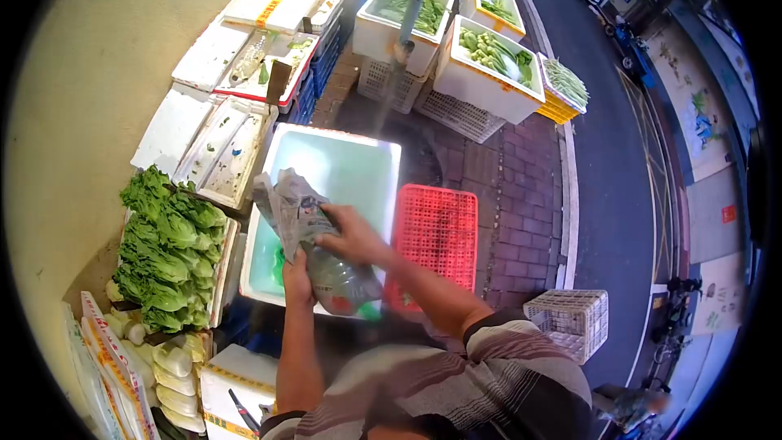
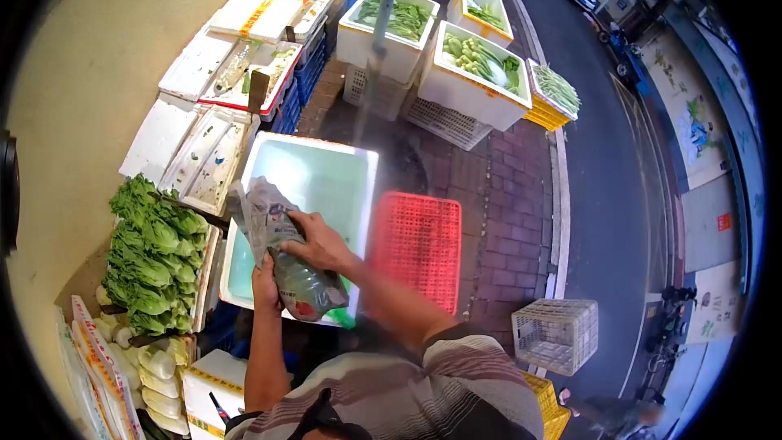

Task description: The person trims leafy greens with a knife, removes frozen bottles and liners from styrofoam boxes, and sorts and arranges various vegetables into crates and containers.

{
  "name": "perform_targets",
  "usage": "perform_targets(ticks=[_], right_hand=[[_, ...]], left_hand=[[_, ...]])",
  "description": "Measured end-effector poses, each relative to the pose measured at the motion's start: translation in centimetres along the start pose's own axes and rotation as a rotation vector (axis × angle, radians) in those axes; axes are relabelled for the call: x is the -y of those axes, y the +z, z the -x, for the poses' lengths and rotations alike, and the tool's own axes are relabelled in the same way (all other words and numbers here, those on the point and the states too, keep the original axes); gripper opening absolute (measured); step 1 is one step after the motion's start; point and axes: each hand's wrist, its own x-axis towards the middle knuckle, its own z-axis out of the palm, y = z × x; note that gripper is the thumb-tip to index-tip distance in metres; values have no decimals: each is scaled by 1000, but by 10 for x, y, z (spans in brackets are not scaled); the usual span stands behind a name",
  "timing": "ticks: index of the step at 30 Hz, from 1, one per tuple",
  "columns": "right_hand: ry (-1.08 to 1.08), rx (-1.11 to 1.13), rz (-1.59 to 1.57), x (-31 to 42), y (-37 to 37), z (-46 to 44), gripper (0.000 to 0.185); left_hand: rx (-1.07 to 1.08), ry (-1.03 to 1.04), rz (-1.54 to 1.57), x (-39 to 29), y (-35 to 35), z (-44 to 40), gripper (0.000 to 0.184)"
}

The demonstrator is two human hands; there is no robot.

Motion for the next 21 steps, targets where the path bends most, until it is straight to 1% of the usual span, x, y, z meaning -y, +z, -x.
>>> perform_targets(ticks=[3, 4, 6, 7, 8, 9, 10, 11, 12, 13, 14, 15, 17, 18, 21], right_hand=[[67, -123, 23, -3, 1, -4, 48], [30, -215, -14, -3, 3, -3, 32], [117, -272, -106, -20, 6, -7, 26], [29, -353, -62, -33, 12, -10, 21], [15, -356, -33, -60, 20, -18, 21], [58, -423, -160, -45, 15, -14, 24], [-162, -462, 23, -81, 26, -17, 26], [67, -426, -240, -61, 23, -12, 25], [258, -319, -391, -80, 31, -14, 25], [215, -318, -406, -75, 35, -10, 25], [256, -233, -506, -70, 36, 1, 25], [290, -153, -603, -50, 29, 8, 26], [240, -30, -621, -77, 21, 14, 28], [206, 27, -629, -75, 16, 10, 30], [476, -32, -1076, -64, 9, 9, 37]], left_hand=[[13, -59, -44, 4, -2, 3, 42], [29, -24, -9, -2, 10, 9, 42], [-27, -101, -65, -6, 12, 8, 43], [-77, -146, -89, -7, 7, 11, 44], [-60, -153, -63, -6, 4, 11, 45], [-45, -153, -36, -3, 1, 11, 46], [-64, -179, -60, -1, -3, 11, 48], [-75, -203, -84, 2, -6, 13, 50], [-104, -206, -82, 6, -6, 13, 51], [-128, -209, -79, 11, -6, 16, 52], [-142, -206, -78, 12, -7, 15, 54], [-125, -195, -66, 15, -12, 9, 55], [-88, -202, -40, 31, -25, 11, 56], [-129, -259, -102, 27, -24, 10, 55], [-171, -313, 2, 15, -13, 23, 54]])
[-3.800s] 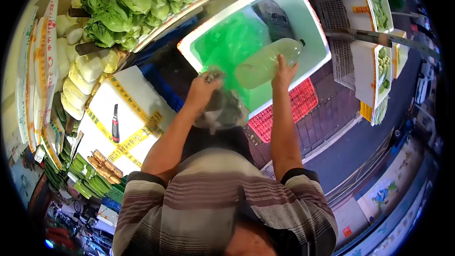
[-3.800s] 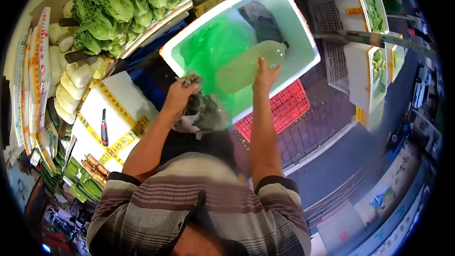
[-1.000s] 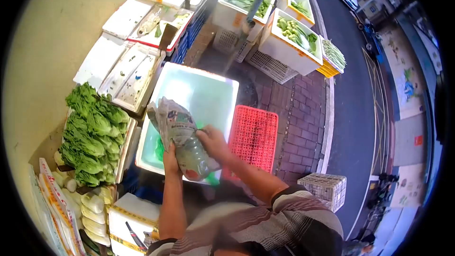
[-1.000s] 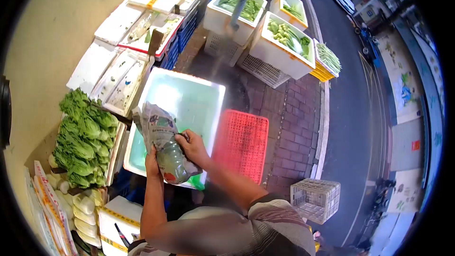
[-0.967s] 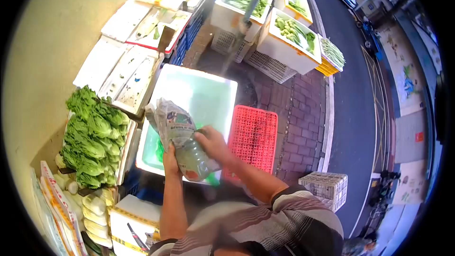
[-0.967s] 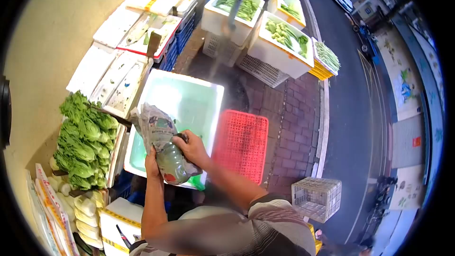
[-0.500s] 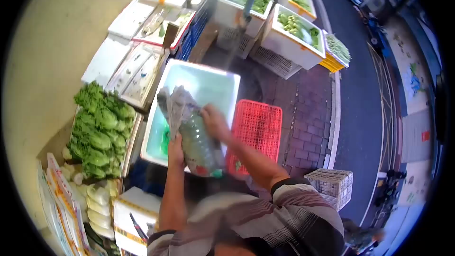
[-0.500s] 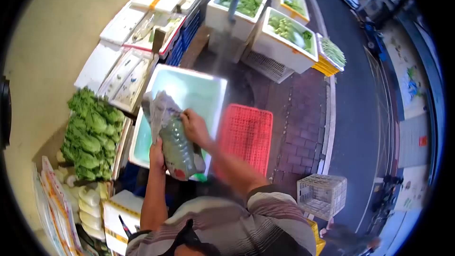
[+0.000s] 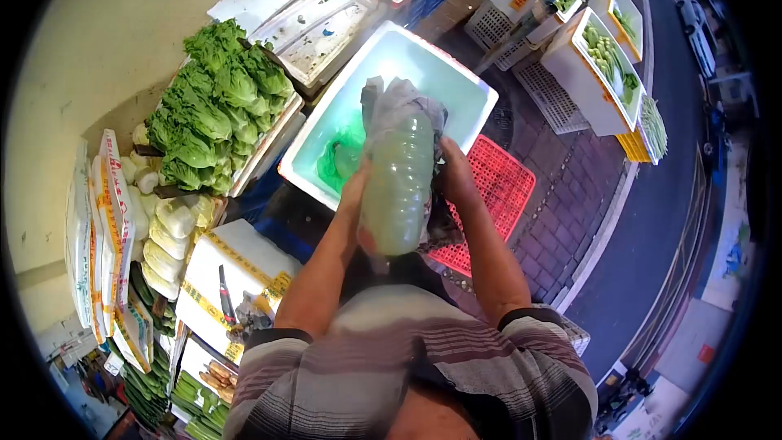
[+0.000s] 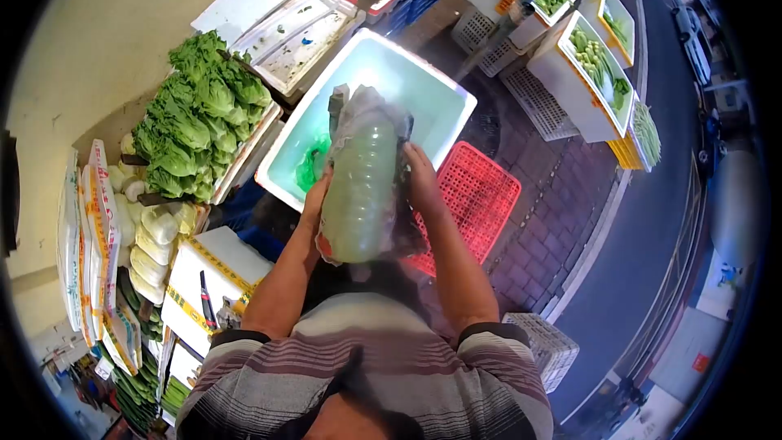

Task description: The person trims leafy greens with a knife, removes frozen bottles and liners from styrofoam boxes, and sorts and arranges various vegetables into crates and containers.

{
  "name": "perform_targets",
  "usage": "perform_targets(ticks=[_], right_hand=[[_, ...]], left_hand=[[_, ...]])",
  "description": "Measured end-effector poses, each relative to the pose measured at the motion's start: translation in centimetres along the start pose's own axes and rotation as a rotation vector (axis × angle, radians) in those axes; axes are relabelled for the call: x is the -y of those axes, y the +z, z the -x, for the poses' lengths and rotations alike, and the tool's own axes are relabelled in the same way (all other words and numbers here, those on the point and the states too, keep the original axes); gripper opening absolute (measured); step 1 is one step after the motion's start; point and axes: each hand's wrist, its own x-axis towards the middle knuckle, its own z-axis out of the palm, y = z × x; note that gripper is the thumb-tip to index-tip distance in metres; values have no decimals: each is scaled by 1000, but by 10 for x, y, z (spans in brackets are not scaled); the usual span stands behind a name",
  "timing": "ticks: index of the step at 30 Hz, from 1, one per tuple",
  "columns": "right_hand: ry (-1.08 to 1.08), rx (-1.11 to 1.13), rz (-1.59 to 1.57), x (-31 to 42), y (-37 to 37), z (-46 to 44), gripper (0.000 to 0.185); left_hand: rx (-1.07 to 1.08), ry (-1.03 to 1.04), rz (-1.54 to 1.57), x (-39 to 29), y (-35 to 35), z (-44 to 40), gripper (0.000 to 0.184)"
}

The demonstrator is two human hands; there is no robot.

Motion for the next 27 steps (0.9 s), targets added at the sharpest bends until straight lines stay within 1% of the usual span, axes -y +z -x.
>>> perform_targets(ticks=[2, 4, 7, 9, 10, 11, 12, 14, 17, 20, 21, 24, 25, 27], right_hand=[[-122, 35, 90, -11, -11, -25, 42], [-40, -9, 233, 13, 13, -14, 44], [56, 24, 82, 12, 21, -33, 41], [-10, 23, 196, -1, 20, -35, 36], [-44, 25, 258, -3, 20, -38, 34], [-30, -8, 223, -2, 18, -40, 29], [-24, 5, 127, -3, 12, -45, 29], [-15, 35, -69, -5, -3, -59, 30], [-159, 105, 182, 26, 19, -44, 41], [-325, 322, 834, 65, 37, -32, 59], [-277, 316, 900, 72, 40, -35, 67], [-101, 363, 1158, 90, 56, -52, 64], [-198, 378, 1305, 88, 60, -61, 59], [-22, 515, 1490, 92, 76, -77, 57]], left_hand=[[39, 17, 68, -4, 7, 9, 53], [65, 26, 107, -1, 11, 15, 51], [91, 15, 136, -6, 20, 29, 49], [114, -23, 178, -19, 30, 47, 48], [128, -24, 185, -15, 25, 41, 48], [138, -28, 194, -6, 17, 34, 47], [147, -36, 205, 0, 12, 31, 47], [226, -43, 284, -9, 18, 44, 46], [301, -84, 419, -25, 29, 53, 44], [327, -147, 526, -21, 27, 47, 43], [334, -166, 551, -20, 26, 43, 42], [228, -118, 311, -17, 15, 35, 44], [251, 41, 70, -7, 5, 25, 44], [285, 353, -415, 22, -22, 1, 46]])
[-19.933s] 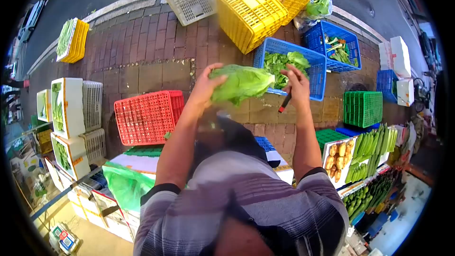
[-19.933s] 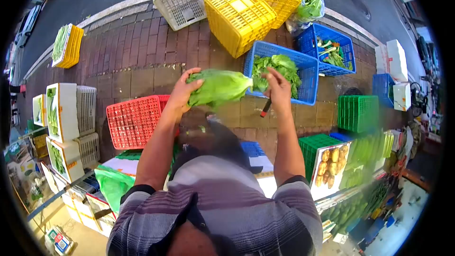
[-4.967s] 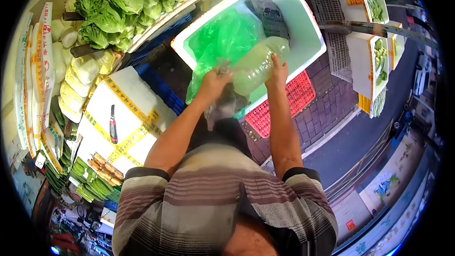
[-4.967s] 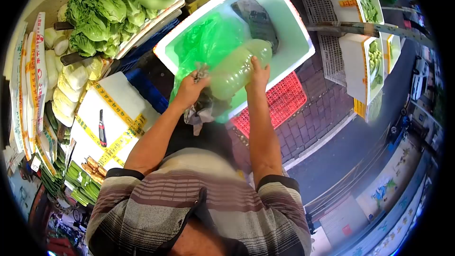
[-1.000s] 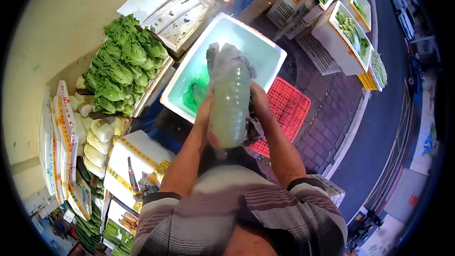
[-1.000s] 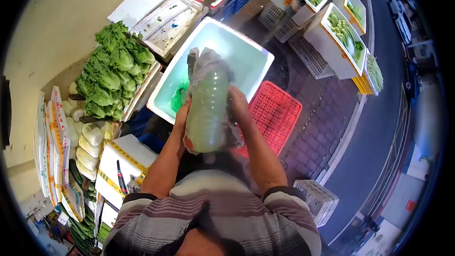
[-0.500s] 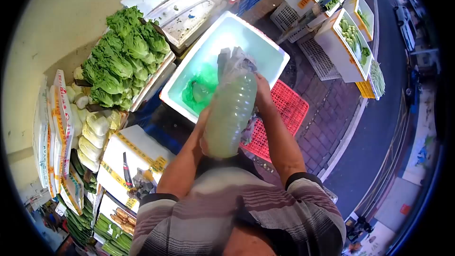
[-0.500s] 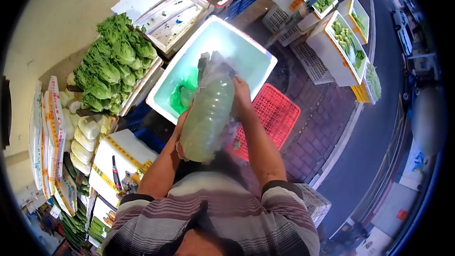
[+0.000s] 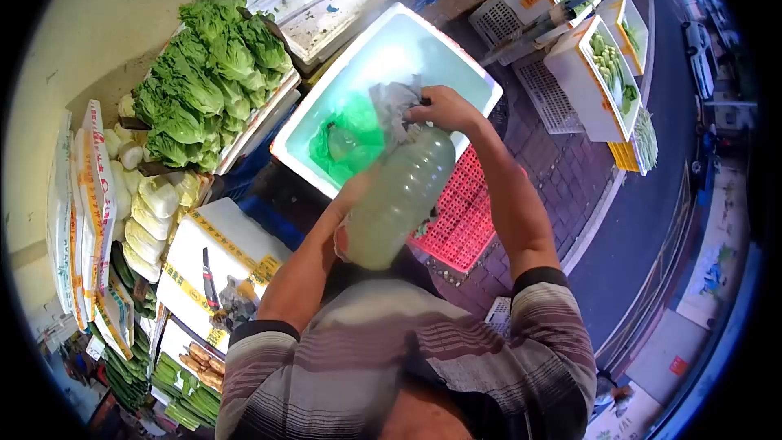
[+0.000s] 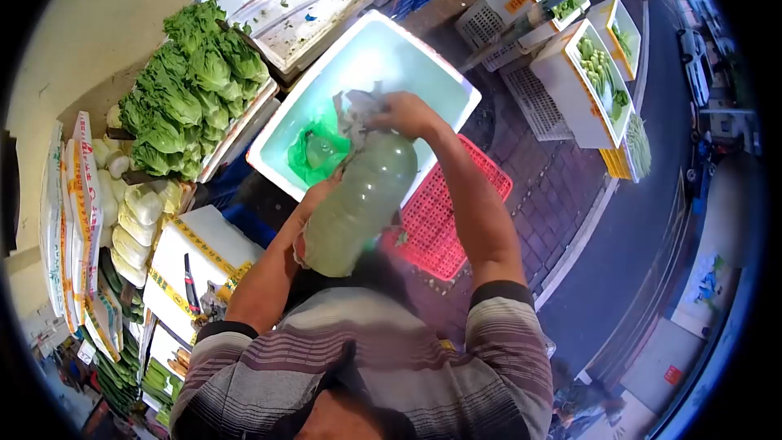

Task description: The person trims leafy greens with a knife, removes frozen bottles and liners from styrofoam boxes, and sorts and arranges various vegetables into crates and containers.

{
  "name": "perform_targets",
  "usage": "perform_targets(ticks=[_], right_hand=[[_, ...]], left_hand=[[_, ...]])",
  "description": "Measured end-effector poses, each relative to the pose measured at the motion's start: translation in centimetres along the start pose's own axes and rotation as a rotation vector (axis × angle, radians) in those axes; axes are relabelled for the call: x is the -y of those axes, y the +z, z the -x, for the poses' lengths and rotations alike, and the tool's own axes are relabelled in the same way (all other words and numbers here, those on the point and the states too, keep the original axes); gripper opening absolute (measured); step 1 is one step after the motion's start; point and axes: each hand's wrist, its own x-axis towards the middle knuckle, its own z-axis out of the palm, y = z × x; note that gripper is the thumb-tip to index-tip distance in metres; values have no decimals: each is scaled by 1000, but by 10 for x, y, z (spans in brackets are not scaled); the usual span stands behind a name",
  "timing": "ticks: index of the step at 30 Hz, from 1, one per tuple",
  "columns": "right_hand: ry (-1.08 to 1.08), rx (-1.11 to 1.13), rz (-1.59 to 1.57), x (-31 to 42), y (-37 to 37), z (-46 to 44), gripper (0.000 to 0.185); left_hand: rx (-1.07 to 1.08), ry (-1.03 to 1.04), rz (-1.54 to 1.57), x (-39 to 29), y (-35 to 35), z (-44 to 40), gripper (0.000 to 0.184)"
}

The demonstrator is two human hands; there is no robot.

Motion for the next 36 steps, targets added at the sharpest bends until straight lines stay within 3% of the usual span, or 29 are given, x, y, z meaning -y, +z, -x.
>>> perform_targets(ticks=[2, 6, 9, 11, 12, 13, 15, 18, 21, 22, 25, 28, 33, 36], right_hand=[[-31, 111, 106, -1, -2, -15, 47], [136, 245, -409, -82, 14, -42, 37], [-9, 72, -831, -128, 62, -27, 39], [-91, -126, -891, -121, 91, -2, 35], [-76, -119, -1281, -99, 104, 12, 33], [-93, -306, -918, -87, 113, 24, 34], [81, -340, -1102, -62, 132, 41, 36], [465, -425, -1476, -24, 148, 53, 47], [214, -404, -1655, -38, 167, 53, 59], [185, -294, -1671, -35, 164, 55, 63], [-91, -469, -1291, -34, 176, 42, 60], [-9, -444, -1253, -41, 174, 43, 61], [20, -368, -1300, -60, 171, 33, 65], [-2, -336, -1491, -67, 175, 27, 70]], left_hand=[[156, -95, -230, 9, -13, -5, 46], [157, -122, -23, 19, -6, -3, 45], [42, -68, -12, 20, -5, -2, 47], [-32, -137, 66, 9, -6, -5, 49], [-66, -196, 132, -1, -7, -8, 50], [-110, -263, 202, -11, -6, -10, 51], [-198, -389, 333, -28, -5, -19, 53], [-237, -317, 387, -22, -8, -31, 55], [-146, -241, 517, 0, -24, -41, 61], [-179, -233, 495, 6, -26, -44, 60], [-261, -235, 406, 4, -23, -51, 56], [-319, -263, 299, 1, -16, -47, 51], [-260, -104, 116, 21, -26, -54, 46], [-342, -110, 216, 17, -27, -47, 48]])
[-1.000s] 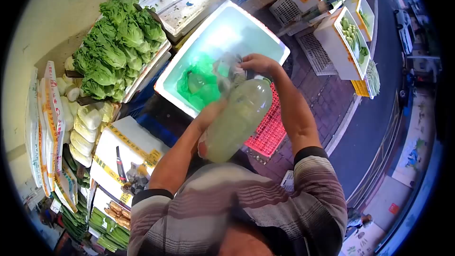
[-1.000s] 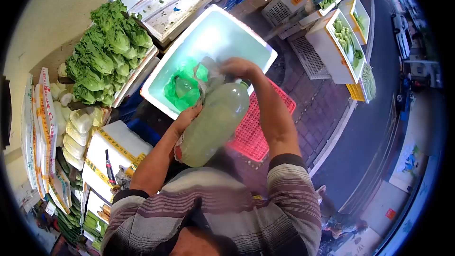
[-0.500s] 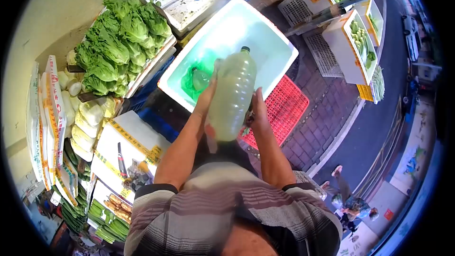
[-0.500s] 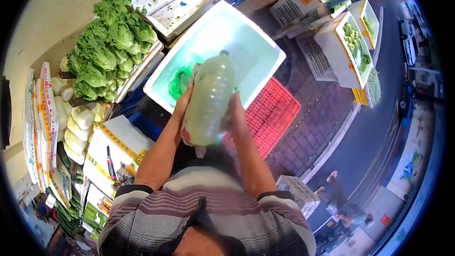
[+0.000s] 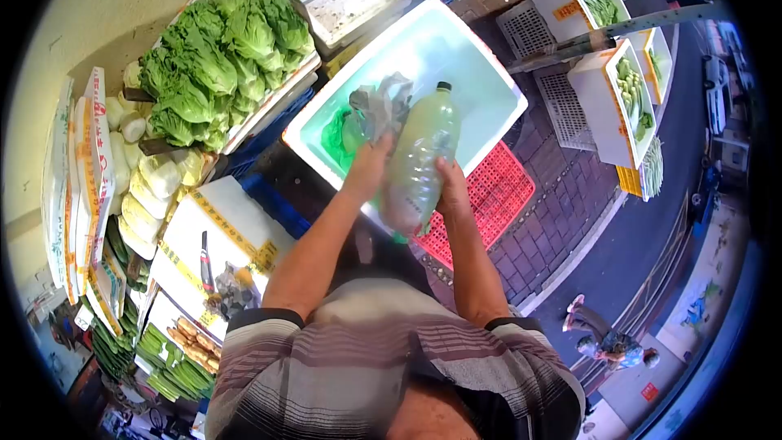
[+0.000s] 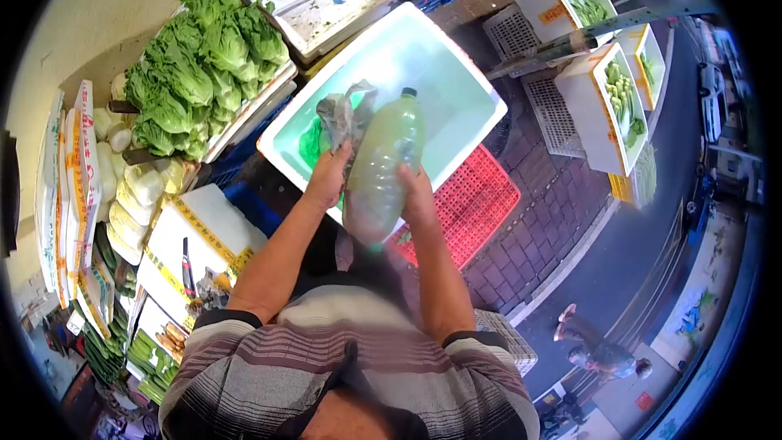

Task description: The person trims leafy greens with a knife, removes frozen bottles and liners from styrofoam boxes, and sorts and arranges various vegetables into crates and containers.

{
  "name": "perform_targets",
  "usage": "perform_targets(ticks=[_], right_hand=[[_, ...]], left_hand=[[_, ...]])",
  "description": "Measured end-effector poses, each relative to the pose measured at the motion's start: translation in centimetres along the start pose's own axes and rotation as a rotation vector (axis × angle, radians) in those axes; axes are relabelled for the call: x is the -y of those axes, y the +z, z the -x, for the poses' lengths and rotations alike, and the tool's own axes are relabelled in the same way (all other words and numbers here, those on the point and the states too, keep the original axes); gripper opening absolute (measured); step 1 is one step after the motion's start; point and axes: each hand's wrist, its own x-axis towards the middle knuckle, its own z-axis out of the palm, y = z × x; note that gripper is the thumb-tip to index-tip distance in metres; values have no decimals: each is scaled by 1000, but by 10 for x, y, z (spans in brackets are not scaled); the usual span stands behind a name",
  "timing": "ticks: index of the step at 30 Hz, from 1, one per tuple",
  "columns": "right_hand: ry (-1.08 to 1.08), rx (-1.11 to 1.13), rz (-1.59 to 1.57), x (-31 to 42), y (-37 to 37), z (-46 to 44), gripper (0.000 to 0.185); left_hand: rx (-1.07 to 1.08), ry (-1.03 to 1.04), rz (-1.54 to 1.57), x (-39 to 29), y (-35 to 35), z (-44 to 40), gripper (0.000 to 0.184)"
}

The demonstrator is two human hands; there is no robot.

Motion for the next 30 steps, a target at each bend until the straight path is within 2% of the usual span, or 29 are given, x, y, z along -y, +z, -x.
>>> perform_targets(ticks=[2, 5, 6, 9, 10, 13, 14, 17, 18, 21, 22, 23, 25, 29, 30], right_hand=[[7, 39, -160, -3, -1, 5, 67], [11, 67, -245, -7, -2, 7, 69], [14, 59, -243, -9, -2, 5, 69], [18, 94, -245, -17, -7, 1, 70], [9, 118, -248, -15, -3, -4, 70], [3, 56, -98, 1, 15, 0, 69], [-6, 79, 14, 4, 8, -5, 68], [-83, 90, 624, 26, 7, -10, 71], [-92, 126, 698, 30, 3, -12, 73], [-279, -45, 500, 9, 4, -27, 73], [-207, -109, 473, 16, 13, -28, 71], [-137, -173, 442, 23, 23, -30, 68], [-160, -201, 402, 14, 30, -50, 63], [26, -220, 73, -5, 3, -75, 56], [39, -189, 33, -6, 2, -76, 55]], left_hand=[[-8, -27, 139, -13, -3, 3, 45], [-115, 6, -45, -25, -5, 7, 43], [-77, -26, -174, -27, -5, 9, 47], [56, -102, 23, -16, -3, 14, 45], [97, -245, 215, -13, -2, 14, 47], [45, -166, 340, -8, 12, 16, 55], [101, -239, 434, -8, 9, 18, 58], [134, -270, 522, -7, -3, 17, 59], [160, -328, 540, -17, -6, 17, 56], [86, -73, 214, -15, -12, 12, 50], [86, -73, 235, -16, -12, 9, 42], [73, -47, 127, -14, -13, 3, 41], [57, -11, -89, -6, -15, -5, 41], [13, 47, -6, 11, -25, -15, 30], [-55, 133, 25, -4, -17, -5, 27]])
